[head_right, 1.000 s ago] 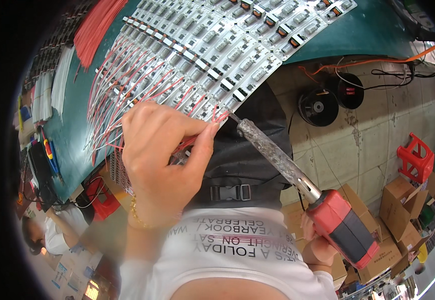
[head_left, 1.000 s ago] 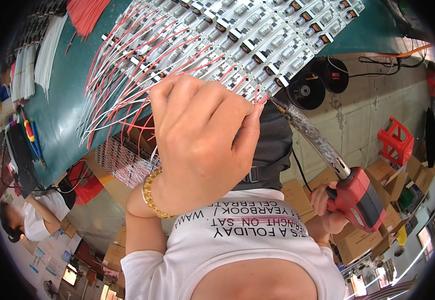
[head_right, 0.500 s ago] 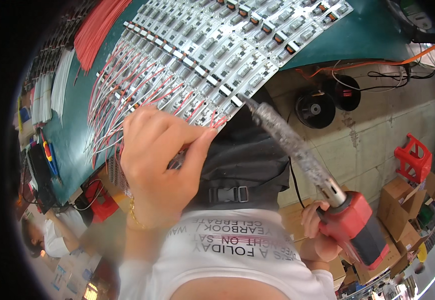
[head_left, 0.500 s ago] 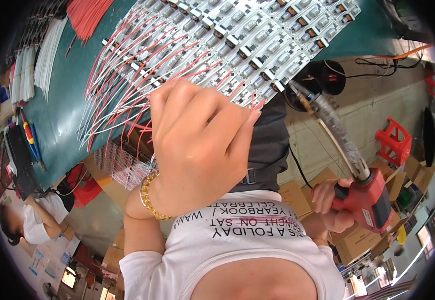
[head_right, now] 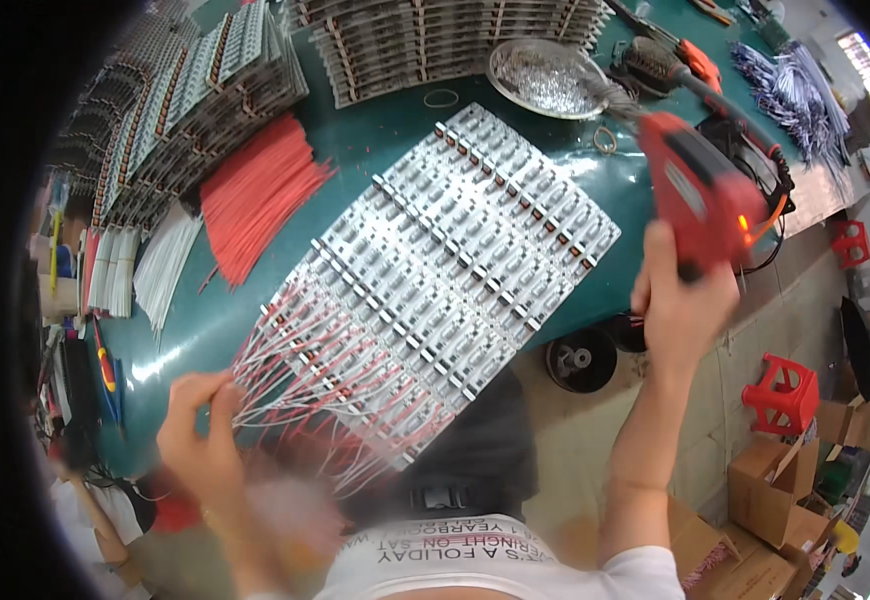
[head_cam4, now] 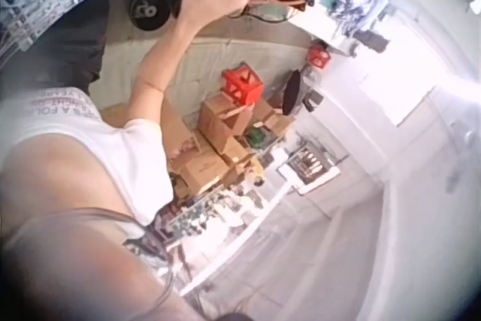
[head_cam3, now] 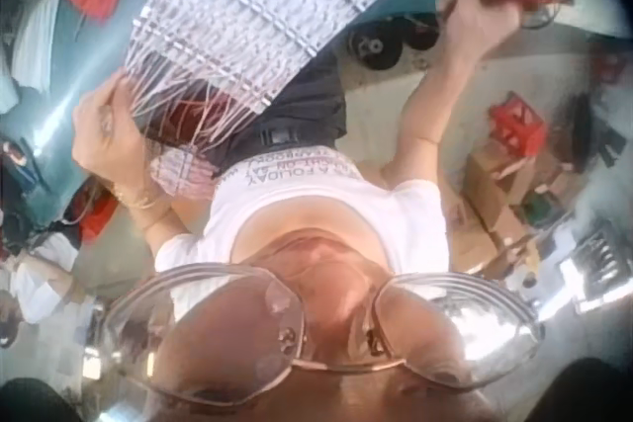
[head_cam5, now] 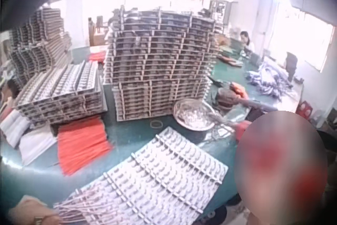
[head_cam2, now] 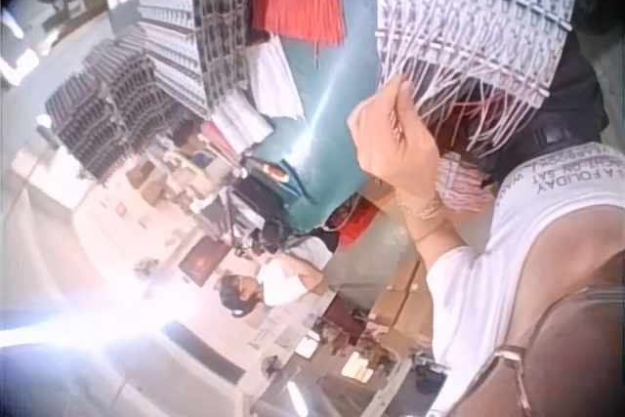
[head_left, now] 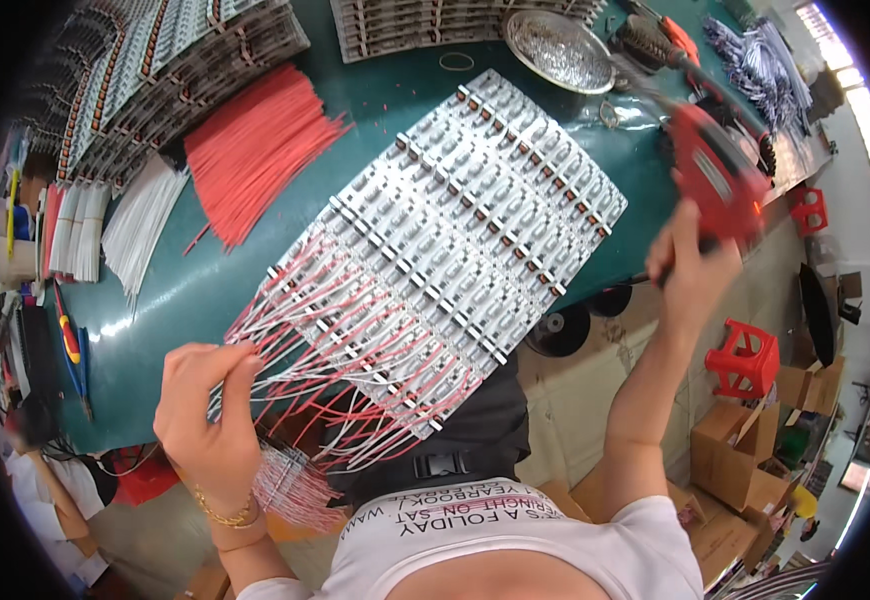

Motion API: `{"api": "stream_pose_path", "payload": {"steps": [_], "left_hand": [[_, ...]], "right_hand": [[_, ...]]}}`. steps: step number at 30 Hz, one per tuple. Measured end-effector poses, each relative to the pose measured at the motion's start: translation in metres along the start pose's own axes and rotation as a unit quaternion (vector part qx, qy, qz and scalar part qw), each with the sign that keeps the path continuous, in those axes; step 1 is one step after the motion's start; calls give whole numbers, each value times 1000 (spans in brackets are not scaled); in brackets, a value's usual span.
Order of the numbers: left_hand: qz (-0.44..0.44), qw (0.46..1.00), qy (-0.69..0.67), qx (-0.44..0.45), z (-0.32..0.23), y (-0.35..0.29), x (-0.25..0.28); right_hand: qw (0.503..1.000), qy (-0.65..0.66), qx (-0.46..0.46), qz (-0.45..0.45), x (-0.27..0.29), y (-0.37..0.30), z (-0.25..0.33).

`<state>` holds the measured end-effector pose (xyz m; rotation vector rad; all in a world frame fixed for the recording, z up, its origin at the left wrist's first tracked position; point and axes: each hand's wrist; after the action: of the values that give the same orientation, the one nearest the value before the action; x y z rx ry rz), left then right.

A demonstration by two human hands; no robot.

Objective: The person uses a soldering iron to attach red and white wires to a grid of electronic components on a workbench. They repeatedly pick up individual wires, position them on the component grid, and apply the soldering iron to secure the connections.

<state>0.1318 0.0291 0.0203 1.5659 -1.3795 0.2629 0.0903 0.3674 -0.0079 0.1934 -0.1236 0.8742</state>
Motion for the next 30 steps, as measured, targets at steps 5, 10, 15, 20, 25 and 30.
{"api": "stream_pose_path", "payload": {"steps": [5, 10, 15, 20, 25, 30], "left_hand": [[56, 997, -45, -34, 25, 32, -4], [150, 963, -225, 3, 50, 76, -57], [148, 971, -181, -50, 61, 83, -90], [135, 971, -179, -86, 62, 93, -113], [150, 974, -143, -95, 62, 94, -121], [133, 975, -125, -127, 63, 93, -124]], "right_hand": [[999, 28, 4, 35, -10, 9, 19], [983, 72, 16, 168, 15, -42, 17], [979, 53, -97, 173, -17, -92, 15], [967, 54, -155, 195, -35, -91, 15], [963, 39, -166, 209, -39, -86, 11], [961, 40, -168, 218, -41, -84, 7]]}}
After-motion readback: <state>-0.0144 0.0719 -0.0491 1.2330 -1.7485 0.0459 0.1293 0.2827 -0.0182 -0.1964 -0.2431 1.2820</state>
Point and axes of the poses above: each hand's wrist, its own y-axis towards the middle knuckle, its own x-axis out of the back of the hand, z = x × y, and after that the axes turned 12 degrees about -x, right-handed
